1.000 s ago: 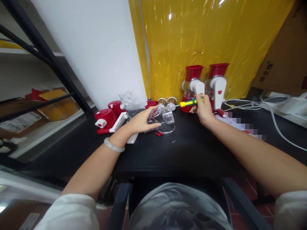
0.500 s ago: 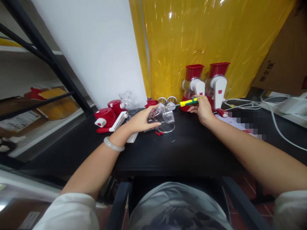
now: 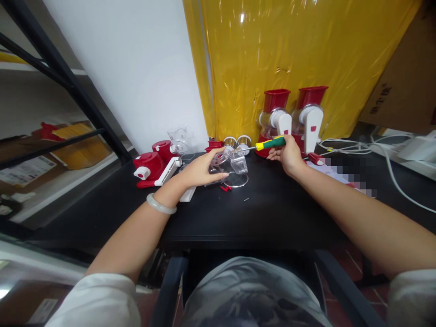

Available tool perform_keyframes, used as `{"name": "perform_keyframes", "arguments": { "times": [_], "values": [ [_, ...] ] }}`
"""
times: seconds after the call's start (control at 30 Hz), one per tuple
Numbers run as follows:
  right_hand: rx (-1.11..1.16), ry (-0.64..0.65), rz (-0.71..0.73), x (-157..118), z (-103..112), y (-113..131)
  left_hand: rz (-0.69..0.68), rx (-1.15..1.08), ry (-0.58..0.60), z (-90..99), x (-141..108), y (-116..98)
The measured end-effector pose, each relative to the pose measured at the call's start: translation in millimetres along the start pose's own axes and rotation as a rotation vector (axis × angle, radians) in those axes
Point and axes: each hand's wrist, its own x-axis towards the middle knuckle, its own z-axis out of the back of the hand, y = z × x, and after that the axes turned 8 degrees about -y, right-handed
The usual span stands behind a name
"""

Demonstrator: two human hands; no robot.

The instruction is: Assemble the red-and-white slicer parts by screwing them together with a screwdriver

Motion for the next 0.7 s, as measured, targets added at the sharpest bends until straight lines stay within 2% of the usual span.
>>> {"name": "perform_keyframes", "arguments": {
  "times": [0.47, 0.7],
  "values": [
    [0.009, -0.022, -0.034, -7.1, -2.6, 12.3, -0.005, -0.016, -0.006, 0.0, -0.4, 0.2],
    [-0.043, 0.011, 0.032, -6.7, -0.5, 8.9, -0.006, -0.013, -0.009, -1.0, -0.6, 2.3]
  ]
}}
